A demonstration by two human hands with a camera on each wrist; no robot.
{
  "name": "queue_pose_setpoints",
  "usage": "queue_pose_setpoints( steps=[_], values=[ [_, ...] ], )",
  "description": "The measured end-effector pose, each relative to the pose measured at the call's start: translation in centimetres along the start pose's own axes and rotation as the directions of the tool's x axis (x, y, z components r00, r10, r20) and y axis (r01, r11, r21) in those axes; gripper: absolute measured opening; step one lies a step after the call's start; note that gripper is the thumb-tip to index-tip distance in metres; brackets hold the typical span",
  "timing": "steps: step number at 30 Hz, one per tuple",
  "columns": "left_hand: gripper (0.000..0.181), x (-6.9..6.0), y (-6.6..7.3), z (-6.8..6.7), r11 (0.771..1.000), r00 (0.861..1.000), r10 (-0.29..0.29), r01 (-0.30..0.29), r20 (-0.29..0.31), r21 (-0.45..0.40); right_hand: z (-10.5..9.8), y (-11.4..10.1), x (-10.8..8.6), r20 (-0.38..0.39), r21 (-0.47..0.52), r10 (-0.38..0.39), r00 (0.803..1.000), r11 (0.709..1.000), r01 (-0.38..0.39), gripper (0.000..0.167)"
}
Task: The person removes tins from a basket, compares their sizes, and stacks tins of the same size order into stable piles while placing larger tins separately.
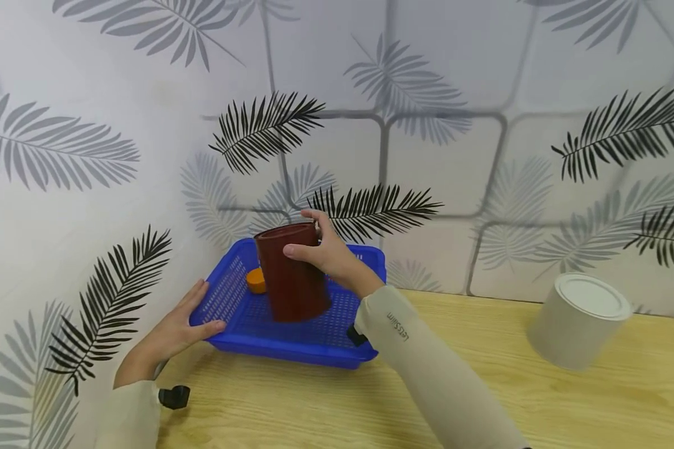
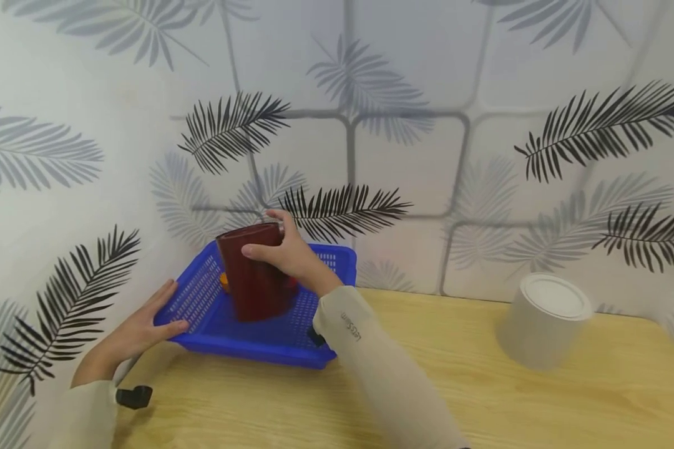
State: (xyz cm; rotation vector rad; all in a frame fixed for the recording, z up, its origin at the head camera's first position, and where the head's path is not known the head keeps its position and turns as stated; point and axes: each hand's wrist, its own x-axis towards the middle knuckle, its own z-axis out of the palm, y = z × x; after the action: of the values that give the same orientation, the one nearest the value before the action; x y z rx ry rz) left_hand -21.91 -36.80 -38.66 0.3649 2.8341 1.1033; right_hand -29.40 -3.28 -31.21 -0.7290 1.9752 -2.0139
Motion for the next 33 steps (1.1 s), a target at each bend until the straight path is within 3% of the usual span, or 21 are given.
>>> queue_pose_setpoints(
  steps=[5, 9, 12, 16, 23, 28, 33],
  values=[
    [0.105, 0.1, -0.2, 0.1, 1.000, 1.000, 0.000, 0.000, 0.000, 0.007, -1.6, -0.5, -1.9, -0.053, 0.024, 0.026, 0.998, 0.999, -0.025, 0.110],
    [0.105, 0.1, -0.3, 0.2, 1.000, 1.000, 0.002, -0.002, 0.003, 0.012, -3.3, -0.7, -3.8, -0.118, -0.030, 0.005, 0.993, 1.000, -0.009, 0.099],
    [0.105, 0.1, -0.3, 0.2, 1.000, 1.000, -0.001, 0.001, 0.008, 0.018, -4.8, -0.6, -5.5, -0.181, -0.163, -0.076, 0.981, 0.986, 0.046, 0.091],
    [0.105, 0.1, -0.3, 0.1, 1.000, 1.000, -0.001, 0.001, 0.011, 0.031, -6.7, 0.4, -7.8, -0.235, -0.305, -0.207, 0.950, 0.943, 0.130, 0.099],
    [0.105, 0.1, 0.1, -0.1, 0.999, 1.000, 0.010, -0.010, 0.007, 0.047, -8.0, 2.5, -10.0, -0.269, -0.292, -0.353, 0.896, 0.917, 0.273, 0.108],
    [0.104, 0.0, 0.0, -0.1, 0.999, 1.000, 0.023, -0.024, 0.012, 0.046, -8.0, 3.9, -10.3, -0.255, -0.270, -0.344, 0.904, 0.923, 0.275, 0.113],
    [0.103, 0.0, 0.1, 0.0, 0.999, 1.000, 0.014, -0.014, 0.017, 0.033, -8.4, 4.3, -11.3, -0.278, -0.294, -0.312, 0.908, 0.928, 0.229, 0.103]
  ],
)
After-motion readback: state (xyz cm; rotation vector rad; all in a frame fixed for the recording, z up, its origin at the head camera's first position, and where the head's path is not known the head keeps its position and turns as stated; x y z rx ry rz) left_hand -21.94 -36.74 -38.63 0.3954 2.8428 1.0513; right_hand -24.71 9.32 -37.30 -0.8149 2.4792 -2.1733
